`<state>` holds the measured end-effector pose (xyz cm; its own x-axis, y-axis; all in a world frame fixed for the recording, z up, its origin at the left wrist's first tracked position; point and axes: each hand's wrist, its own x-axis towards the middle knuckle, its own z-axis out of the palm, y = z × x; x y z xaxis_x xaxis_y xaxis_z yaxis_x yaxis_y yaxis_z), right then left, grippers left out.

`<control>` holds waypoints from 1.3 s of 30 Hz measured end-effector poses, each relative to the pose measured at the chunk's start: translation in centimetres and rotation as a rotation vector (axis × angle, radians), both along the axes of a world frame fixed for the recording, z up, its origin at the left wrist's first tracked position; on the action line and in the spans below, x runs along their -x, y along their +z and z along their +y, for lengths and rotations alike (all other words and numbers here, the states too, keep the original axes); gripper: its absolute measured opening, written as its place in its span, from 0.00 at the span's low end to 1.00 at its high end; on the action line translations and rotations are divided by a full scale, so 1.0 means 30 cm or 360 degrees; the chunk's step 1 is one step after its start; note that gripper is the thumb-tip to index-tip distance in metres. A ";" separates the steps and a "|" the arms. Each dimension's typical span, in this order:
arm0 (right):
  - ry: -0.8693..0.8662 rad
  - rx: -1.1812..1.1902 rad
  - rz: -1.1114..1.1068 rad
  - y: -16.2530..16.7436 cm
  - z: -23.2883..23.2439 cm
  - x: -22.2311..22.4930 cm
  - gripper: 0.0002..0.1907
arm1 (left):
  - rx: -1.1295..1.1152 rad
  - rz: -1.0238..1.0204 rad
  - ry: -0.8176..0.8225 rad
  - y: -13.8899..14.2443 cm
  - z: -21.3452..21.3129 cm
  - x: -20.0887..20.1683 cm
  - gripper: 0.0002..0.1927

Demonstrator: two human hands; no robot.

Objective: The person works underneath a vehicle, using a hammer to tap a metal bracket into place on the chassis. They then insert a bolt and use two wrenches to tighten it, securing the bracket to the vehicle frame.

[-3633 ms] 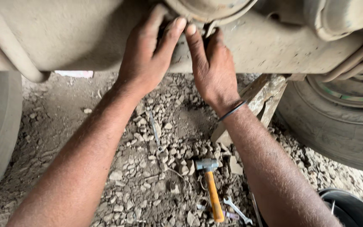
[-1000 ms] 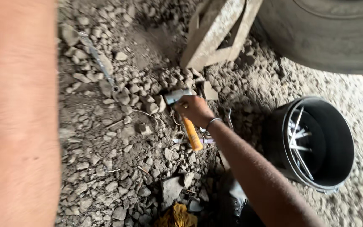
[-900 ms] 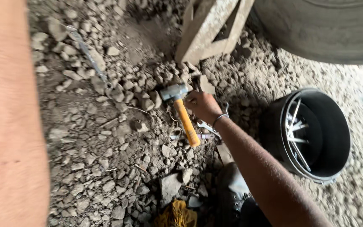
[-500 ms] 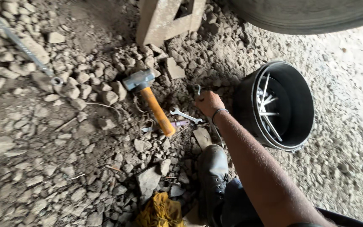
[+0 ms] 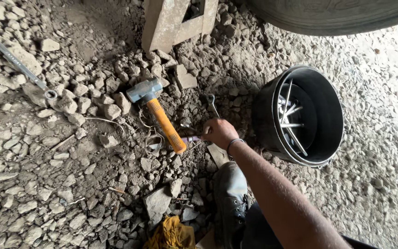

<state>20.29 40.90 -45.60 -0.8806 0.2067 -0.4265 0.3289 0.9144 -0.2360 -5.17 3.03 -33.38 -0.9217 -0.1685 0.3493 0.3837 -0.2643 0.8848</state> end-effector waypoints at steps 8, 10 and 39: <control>-0.0100 0.0637 -0.0095 0.073 -0.044 0.182 0.16 | 0.0027 0.0022 0.0072 0.098 -0.212 0.021 0.09; -0.0205 0.1080 -0.0050 0.112 -0.104 0.261 0.16 | 0.0026 0.0027 0.0071 0.149 -0.331 0.006 0.09; -0.0172 0.1647 -0.0242 0.064 -1.157 0.794 0.13 | 0.0132 0.0058 0.0335 0.389 -0.505 -0.082 0.09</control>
